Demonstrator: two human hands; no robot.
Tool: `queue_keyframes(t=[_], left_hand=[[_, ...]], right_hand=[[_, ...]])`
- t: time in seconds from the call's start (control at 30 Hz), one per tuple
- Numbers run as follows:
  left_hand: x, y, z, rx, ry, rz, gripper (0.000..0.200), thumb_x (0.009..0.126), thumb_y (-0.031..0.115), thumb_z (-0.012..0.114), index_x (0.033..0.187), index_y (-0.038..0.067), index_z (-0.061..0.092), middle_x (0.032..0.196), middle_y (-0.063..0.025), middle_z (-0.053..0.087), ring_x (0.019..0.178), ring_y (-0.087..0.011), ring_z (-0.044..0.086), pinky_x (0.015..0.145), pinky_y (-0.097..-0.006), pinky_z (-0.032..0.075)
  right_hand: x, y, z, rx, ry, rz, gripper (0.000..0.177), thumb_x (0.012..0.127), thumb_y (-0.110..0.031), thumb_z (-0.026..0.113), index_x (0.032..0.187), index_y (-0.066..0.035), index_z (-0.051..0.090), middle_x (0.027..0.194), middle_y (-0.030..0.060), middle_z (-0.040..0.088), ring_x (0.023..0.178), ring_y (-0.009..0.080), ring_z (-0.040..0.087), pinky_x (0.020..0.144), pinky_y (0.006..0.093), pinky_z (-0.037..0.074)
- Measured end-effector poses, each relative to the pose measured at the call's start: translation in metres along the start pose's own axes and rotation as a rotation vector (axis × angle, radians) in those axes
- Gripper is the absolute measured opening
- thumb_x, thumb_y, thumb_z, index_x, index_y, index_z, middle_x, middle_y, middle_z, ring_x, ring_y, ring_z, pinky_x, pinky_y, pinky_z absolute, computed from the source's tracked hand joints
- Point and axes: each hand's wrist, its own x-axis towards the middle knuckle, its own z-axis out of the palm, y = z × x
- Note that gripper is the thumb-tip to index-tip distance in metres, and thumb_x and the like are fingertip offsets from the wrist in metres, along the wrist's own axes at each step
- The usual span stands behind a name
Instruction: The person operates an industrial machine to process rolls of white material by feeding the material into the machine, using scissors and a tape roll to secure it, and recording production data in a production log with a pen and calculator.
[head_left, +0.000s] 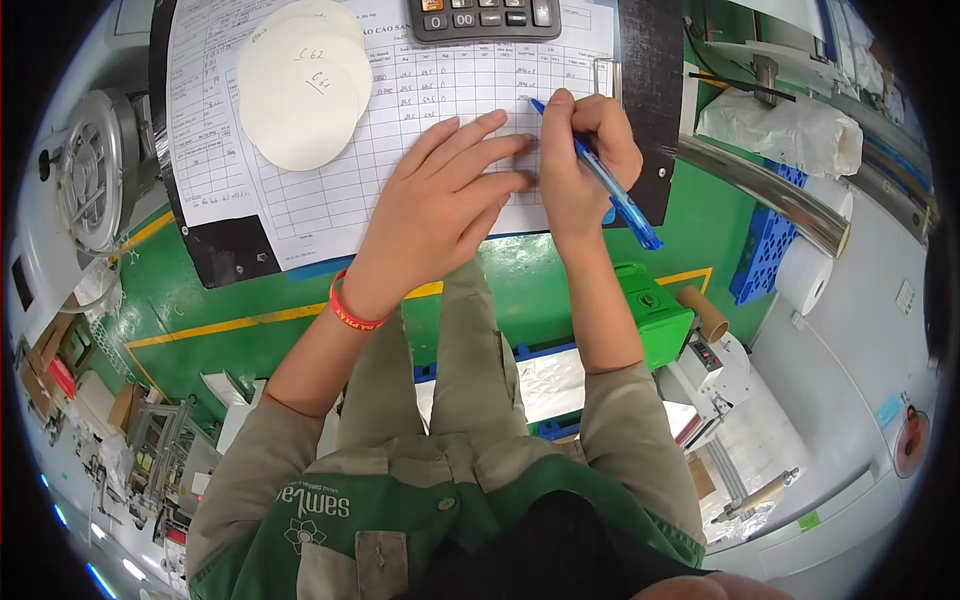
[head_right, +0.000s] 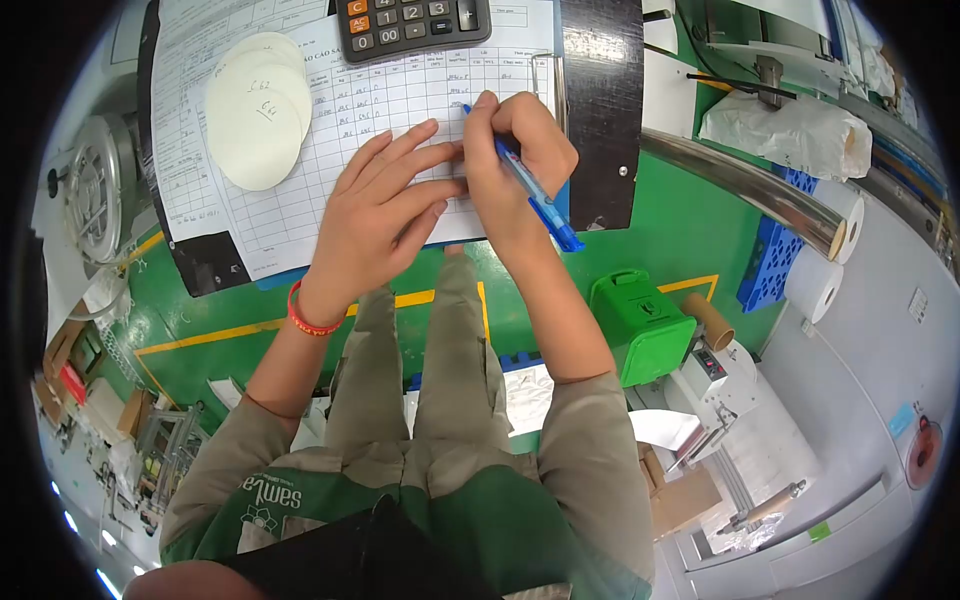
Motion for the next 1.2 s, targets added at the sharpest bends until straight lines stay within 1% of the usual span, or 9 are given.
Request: queue_keyframes(t=[0.77,0.87,0.9,0.97,1.0,1.03,1.1,1.13,1.2], left_hand=[[0.0,0.0,0.001,-0.087,0.027,-0.043,0.016,0.077,0.003,0.061,0.09,0.011,0.067,0.117,-0.0023,0.061,0.122,-0.0243,0.049,0.101,-0.0425,0.037],[-0.001,0.002,-0.001,-0.102,0.05,-0.047,0.02,0.075,0.001,0.06,0.089,0.012,0.067,0.116,-0.0018,0.061,0.121,-0.0238,0.05,0.101,-0.0437,0.037],[-0.002,0.002,-0.003,-0.13,0.045,-0.049,0.021,0.074,0.0,0.059,0.089,0.013,0.067,0.116,-0.0016,0.062,0.121,-0.0237,0.05,0.101,-0.0443,0.037],[-0.003,0.0,-0.006,-0.143,0.062,-0.038,0.025,0.07,-0.001,0.057,0.087,0.014,0.067,0.114,-0.0013,0.062,0.121,-0.024,0.051,0.101,-0.0453,0.037],[-0.004,-0.001,-0.005,-0.147,0.047,-0.027,0.022,0.07,0.0,0.056,0.086,0.013,0.066,0.113,-0.0011,0.062,0.122,-0.023,0.05,0.102,-0.0443,0.037],[-0.005,-0.001,-0.007,-0.153,0.029,-0.017,0.02,0.07,0.0,0.056,0.084,0.012,0.064,0.112,-0.0008,0.061,0.122,-0.0221,0.049,0.103,-0.0433,0.037],[-0.004,0.001,-0.008,-0.157,0.05,-0.02,0.018,0.07,0.001,0.056,0.082,0.012,0.064,0.108,-0.0017,0.062,0.12,-0.0228,0.05,0.103,-0.0438,0.037],[-0.005,0.0,-0.007,-0.169,0.053,-0.025,0.018,0.07,0.001,0.056,0.082,0.012,0.064,0.106,-0.0022,0.062,0.119,-0.0232,0.05,0.103,-0.0438,0.037],[-0.007,-0.001,-0.005,-0.175,0.064,-0.025,0.018,0.07,0.001,0.056,0.082,0.012,0.064,0.104,-0.0027,0.062,0.118,-0.0236,0.051,0.103,-0.0438,0.037]], right_hand=[[-0.001,0.003,-0.002,-0.043,0.012,-0.051,0.029,0.081,0.004,0.06,0.061,-0.002,0.039,0.055,0.0031,0.04,0.049,0.01,0.036,0.045,0.0262,0.03],[0.002,0.001,-0.004,0.343,0.164,0.106,0.022,0.086,-0.002,0.062,0.075,-0.004,0.043,0.066,0.0005,0.047,0.052,0.0063,0.041,0.047,0.024,0.034],[0.0,-0.003,-0.01,0.311,0.095,0.172,0.02,0.094,-0.018,0.055,0.086,-0.002,0.046,0.071,0.0077,0.056,0.054,0.0077,0.048,0.05,0.0213,0.038],[0.012,-0.03,-0.011,0.423,-0.067,0.253,0.031,0.098,-0.028,0.045,0.091,0.0,0.054,0.086,0.0095,0.064,0.056,0.0091,0.054,0.053,0.0225,0.044],[0.014,-0.016,-0.011,0.423,-0.247,0.145,0.047,0.099,-0.04,0.035,0.094,0.001,0.057,0.097,0.0133,0.066,0.06,0.0101,0.057,0.055,0.022,0.046],[0.02,-0.019,-0.007,0.44,-0.334,0.15,0.036,0.097,-0.035,0.045,0.089,-0.002,0.059,0.099,0.01,0.067,0.078,0.0166,0.06,0.071,0.0289,0.048],[0.038,-0.022,0.01,-0.077,-0.377,-0.325,0.023,0.091,-0.029,0.055,0.09,-0.007,0.059,0.102,0.0045,0.068,0.104,0.0236,0.051,0.09,0.0371,0.036],[0.042,-0.024,0.018,-0.075,-0.379,-0.333,0.023,0.091,-0.029,0.055,0.09,-0.007,0.059,0.102,0.0045,0.068,0.104,0.0236,0.051,0.09,0.0371,0.036],[0.046,-0.027,0.032,-0.223,-0.438,-0.394,0.014,0.086,-0.024,0.06,0.09,-0.01,0.059,0.105,-0.0012,0.068,0.118,0.0276,0.038,0.096,0.0405,0.022]])
